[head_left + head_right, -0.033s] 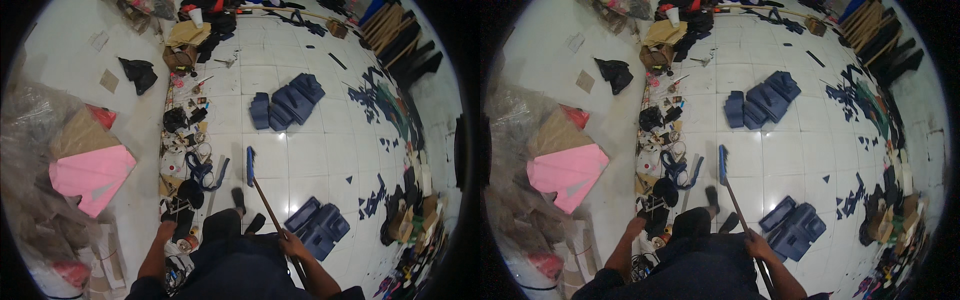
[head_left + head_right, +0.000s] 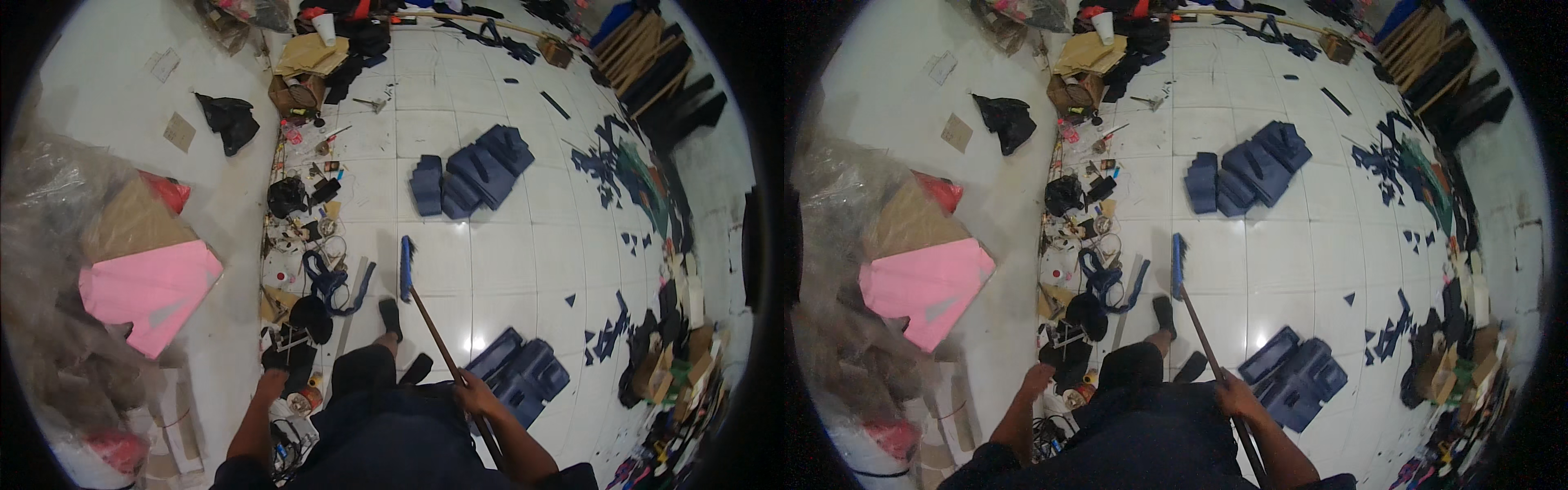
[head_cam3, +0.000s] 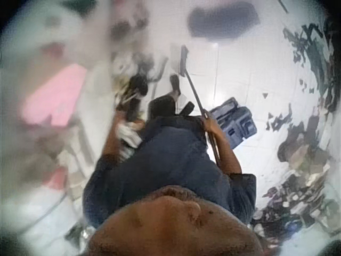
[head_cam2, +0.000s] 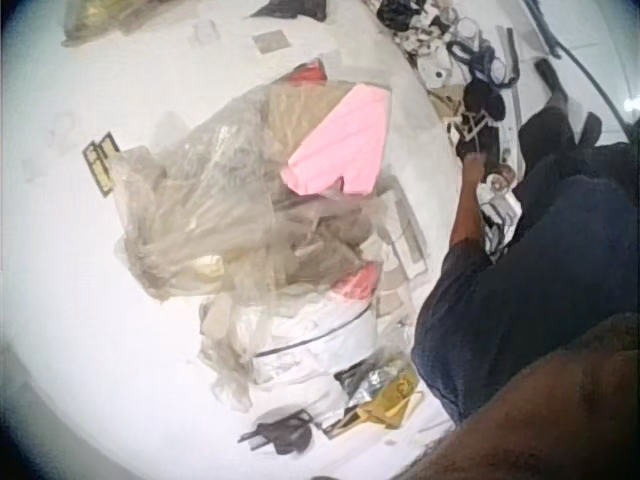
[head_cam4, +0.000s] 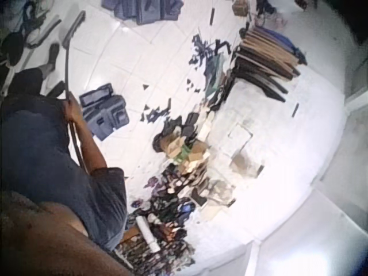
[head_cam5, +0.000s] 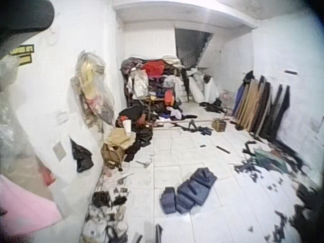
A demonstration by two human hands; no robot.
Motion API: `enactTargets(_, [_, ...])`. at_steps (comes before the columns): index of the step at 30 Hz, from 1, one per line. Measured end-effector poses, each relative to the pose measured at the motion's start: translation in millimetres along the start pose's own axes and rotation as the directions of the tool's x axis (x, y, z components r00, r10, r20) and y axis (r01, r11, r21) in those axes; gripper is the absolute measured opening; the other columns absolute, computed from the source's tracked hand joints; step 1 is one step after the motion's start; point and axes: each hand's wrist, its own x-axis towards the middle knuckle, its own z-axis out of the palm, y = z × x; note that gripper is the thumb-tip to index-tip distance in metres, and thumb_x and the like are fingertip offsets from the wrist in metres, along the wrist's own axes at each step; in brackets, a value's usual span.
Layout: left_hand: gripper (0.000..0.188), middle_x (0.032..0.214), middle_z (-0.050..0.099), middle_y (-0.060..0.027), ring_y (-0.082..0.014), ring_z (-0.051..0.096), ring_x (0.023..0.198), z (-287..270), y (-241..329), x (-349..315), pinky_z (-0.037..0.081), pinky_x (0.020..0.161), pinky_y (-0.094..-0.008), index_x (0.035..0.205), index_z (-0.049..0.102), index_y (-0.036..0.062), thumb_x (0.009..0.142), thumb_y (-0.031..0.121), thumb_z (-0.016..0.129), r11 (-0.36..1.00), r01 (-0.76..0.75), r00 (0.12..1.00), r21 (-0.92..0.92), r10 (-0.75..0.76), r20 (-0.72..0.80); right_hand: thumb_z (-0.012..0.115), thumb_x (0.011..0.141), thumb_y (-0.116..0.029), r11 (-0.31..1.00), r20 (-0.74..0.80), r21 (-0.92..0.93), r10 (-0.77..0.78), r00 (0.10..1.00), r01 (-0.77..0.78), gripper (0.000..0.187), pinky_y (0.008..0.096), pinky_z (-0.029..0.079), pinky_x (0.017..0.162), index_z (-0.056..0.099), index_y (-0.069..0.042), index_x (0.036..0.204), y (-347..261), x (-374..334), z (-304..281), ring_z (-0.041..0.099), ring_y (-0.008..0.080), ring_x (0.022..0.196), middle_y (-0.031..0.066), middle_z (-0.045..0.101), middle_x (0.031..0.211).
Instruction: The person handles a blue fabric strap and then sweeps various textile scraps into a pile on a tiled floor using a broom.
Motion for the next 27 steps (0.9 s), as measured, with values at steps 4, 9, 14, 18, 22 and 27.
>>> enactTargets(4, [0.028, 0.093, 0.063, -0.0167, -0.0325, 0.061, 0.090, 18.3, -47.8, 16.7, 0.047, 0.078, -0.0423, 0.100, 0.061, 0.0034, 0.078, 0.020, 0.062, 0.906, -0.211, 0.973, 0.367, 0.158, 0.170, 0.053, 0.083, -0.021, 0.998, 0.107, -0.001, 0.060, 0.992, -0.060, 0.057, 0.0355, 0.049, 0.062, 0.039, 0.001, 0.134, -88.9, 119.8, -51.4, 0.060, 0.0234, 0.067, 0.0154, 0.063, 0.082])
enactTargets(9, [0.032, 0.075, 0.061, -0.0093, -0.0187, 0.059, 0.070, 8.8, 1.9, 49.4, 0.046, 0.063, -0.0312, 0.094, 0.063, 0.0015, 0.081, 0.031, 0.062, 0.971, 0.221, 0.968, -0.092, -0.206, 0.144, 0.052, 0.081, -0.017, 0.991, 0.243, -0.132, -0.004, 0.970, 0.038, 0.040, 0.0337, 0.048, 0.053, 0.054, 0.004, 0.116, -203.9, 242.0, -85.6, 0.058, 0.0192, 0.059, 0.0121, 0.059, 0.070])
enactTargets(14, [0.026, 0.074, 0.056, -0.0008, -0.0106, 0.053, 0.063, -70.4, 145.7, 95.6, 0.043, 0.055, -0.0246, 0.097, 0.059, 0.0032, 0.087, 0.027, 0.055, 0.809, -0.148, 0.982, -0.569, 0.054, -0.179, 0.053, 0.081, -0.016, 0.989, 0.380, -0.143, 0.014, 0.925, 0.044, 0.035, 0.0346, 0.048, 0.046, 0.057, 0.004, 0.110, -257.3, 369.0, -87.9, 0.058, 0.0209, 0.048, 0.0133, 0.061, 0.065])
enactTargets(18, [0.021, 0.077, 0.054, 0.0009, -0.0091, 0.051, 0.061, -106.1, 236.3, 127.1, 0.041, 0.053, -0.0208, 0.100, 0.057, 0.0066, 0.089, 0.024, 0.052, 0.855, -0.111, 0.933, -0.507, -0.087, -0.350, 0.054, 0.079, -0.014, 0.904, 0.327, -0.368, -0.095, 0.940, 0.219, 0.030, 0.0362, 0.052, 0.052, 0.060, 0.005, 0.101, -280.9, 481.2, -127.5, 0.061, 0.0219, 0.053, 0.0148, 0.061, 0.065])
enactTargets(22, [0.030, 0.075, 0.055, -0.0012, -0.0093, 0.051, 0.063, -87.0, 261.5, 139.6, 0.042, 0.054, -0.0253, 0.104, 0.058, 0.0015, 0.087, 0.027, 0.057, 0.678, 0.005, 0.928, -0.735, -0.276, -0.248, 0.054, 0.077, -0.014, 0.721, 0.260, -0.548, -0.335, 0.906, 0.424, 0.027, 0.0405, 0.051, 0.066, 0.062, 0.004, 0.095, -336.0, 555.6, -246.3, 0.064, 0.0285, 0.069, 0.0192, 0.064, 0.077])
enactTargets(27, [0.040, 0.089, 0.063, -0.0088, -0.0156, 0.060, 0.068, -6.1, 297.9, 127.4, 0.046, 0.054, -0.0307, 0.110, 0.057, 0.0011, 0.085, 0.031, 0.061, 0.689, 0.445, 0.860, -0.573, -0.507, 0.059, 0.056, 0.079, -0.016, 0.862, 0.220, -0.495, 0.001, 0.976, 0.110, 0.041, 0.0370, 0.048, 0.055, 0.055, 0.003, 0.115, -418.4, 547.0, -348.4, 0.060, 0.0230, 0.058, 0.0162, 0.062, 0.071])
